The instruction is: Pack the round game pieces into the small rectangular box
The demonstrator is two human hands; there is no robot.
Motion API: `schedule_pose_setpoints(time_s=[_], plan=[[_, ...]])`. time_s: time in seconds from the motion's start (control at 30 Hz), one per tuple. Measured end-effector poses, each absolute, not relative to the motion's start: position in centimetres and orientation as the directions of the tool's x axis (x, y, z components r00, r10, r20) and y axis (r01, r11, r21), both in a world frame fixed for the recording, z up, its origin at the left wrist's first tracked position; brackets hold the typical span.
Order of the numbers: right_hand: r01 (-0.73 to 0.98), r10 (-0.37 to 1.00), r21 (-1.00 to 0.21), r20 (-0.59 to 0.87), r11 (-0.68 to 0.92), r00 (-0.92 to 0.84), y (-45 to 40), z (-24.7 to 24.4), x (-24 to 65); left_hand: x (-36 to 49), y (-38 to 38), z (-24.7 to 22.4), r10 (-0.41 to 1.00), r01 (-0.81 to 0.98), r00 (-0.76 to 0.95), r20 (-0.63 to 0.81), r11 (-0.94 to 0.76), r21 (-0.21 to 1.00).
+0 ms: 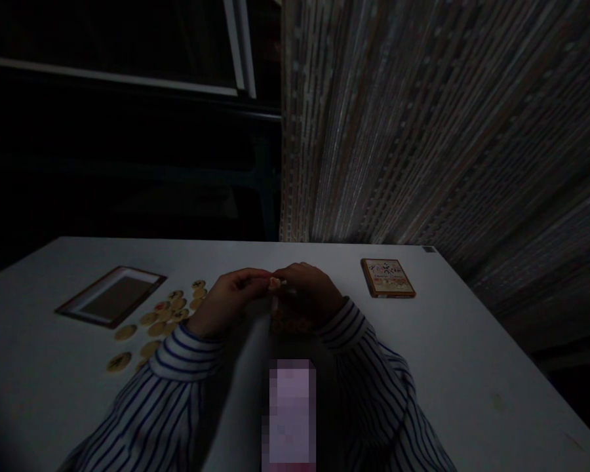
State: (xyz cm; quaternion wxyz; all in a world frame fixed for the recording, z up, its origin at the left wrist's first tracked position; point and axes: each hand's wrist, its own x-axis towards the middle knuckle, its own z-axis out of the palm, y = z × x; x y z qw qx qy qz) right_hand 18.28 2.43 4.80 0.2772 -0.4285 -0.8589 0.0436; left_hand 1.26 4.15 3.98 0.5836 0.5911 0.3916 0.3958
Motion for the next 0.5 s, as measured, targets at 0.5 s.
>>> schedule_pose_setpoints(time_s=[0.5], plan=[[0.802, 0.826, -0.219, 0.254, 0.556, -0.503, 2.7, 4.4, 18.6, 1.4, 4.4, 2.8, 0.911, 0.171, 0.411, 0.027, -0.106, 0.98]])
